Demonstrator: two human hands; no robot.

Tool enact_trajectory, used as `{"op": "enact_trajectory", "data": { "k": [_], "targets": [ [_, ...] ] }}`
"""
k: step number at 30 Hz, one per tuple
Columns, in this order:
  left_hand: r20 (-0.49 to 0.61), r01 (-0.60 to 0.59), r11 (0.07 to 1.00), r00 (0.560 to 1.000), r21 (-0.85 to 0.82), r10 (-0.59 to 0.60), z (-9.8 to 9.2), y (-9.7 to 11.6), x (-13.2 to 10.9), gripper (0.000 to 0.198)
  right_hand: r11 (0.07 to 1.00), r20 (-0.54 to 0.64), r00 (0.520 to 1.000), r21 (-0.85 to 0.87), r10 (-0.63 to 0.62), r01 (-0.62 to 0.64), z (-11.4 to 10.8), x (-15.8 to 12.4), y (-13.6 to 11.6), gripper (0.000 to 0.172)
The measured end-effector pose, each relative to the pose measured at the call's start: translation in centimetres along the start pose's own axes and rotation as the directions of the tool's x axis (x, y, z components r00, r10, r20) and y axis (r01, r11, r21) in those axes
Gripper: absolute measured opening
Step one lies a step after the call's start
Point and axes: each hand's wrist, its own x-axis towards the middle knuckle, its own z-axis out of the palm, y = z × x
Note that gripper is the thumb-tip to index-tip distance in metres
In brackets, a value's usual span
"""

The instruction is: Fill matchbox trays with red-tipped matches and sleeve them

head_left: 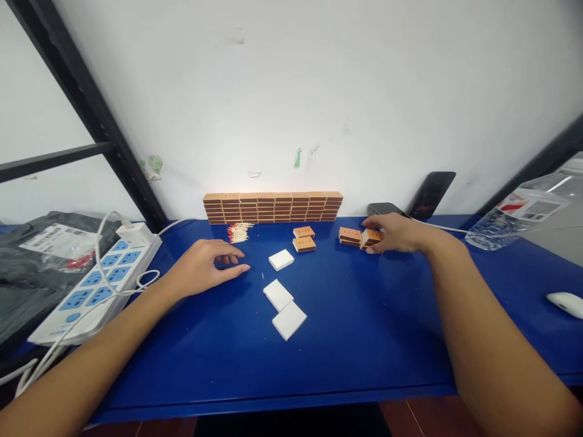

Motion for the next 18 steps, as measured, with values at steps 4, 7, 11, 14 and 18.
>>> {"op": "enact_trajectory", "data": {
  "k": [4,7,11,14,18],
  "targets": [
    [0.015,0.009,1.000,1.000,0.007,-0.009,0.0,0.0,0.0,0.038,0.998,0.116,0.991,-0.017,0.059,-0.058,-0.9,-0.2,-0.4,0.060],
    [0.020,0.018,1.000,1.000,0.004,-0.018,0.1,0.0,-0.1,0.038,0.996,0.128,0.988,-0.027,0.090,-0.087,-1.1,-0.4,-1.3,0.046],
    [0.026,0.036,0.999,0.999,-0.003,-0.036,0.0,-0.2,-0.1,0.038,0.997,0.106,0.991,-0.023,0.081,-0.079,-1.0,-0.4,-1.8,0.034],
    [0.034,0.044,0.999,0.999,-0.009,-0.043,0.0,-0.2,0.0,0.038,0.997,0.097,0.993,-0.034,0.071,-0.068,-0.8,-0.1,-1.4,0.031],
    [0.038,0.052,0.999,0.998,-0.011,-0.052,0.0,0.0,0.0,0.037,0.997,0.058,0.995,-0.021,0.079,-0.078,-0.3,0.4,-0.7,0.031]
  ]
}}
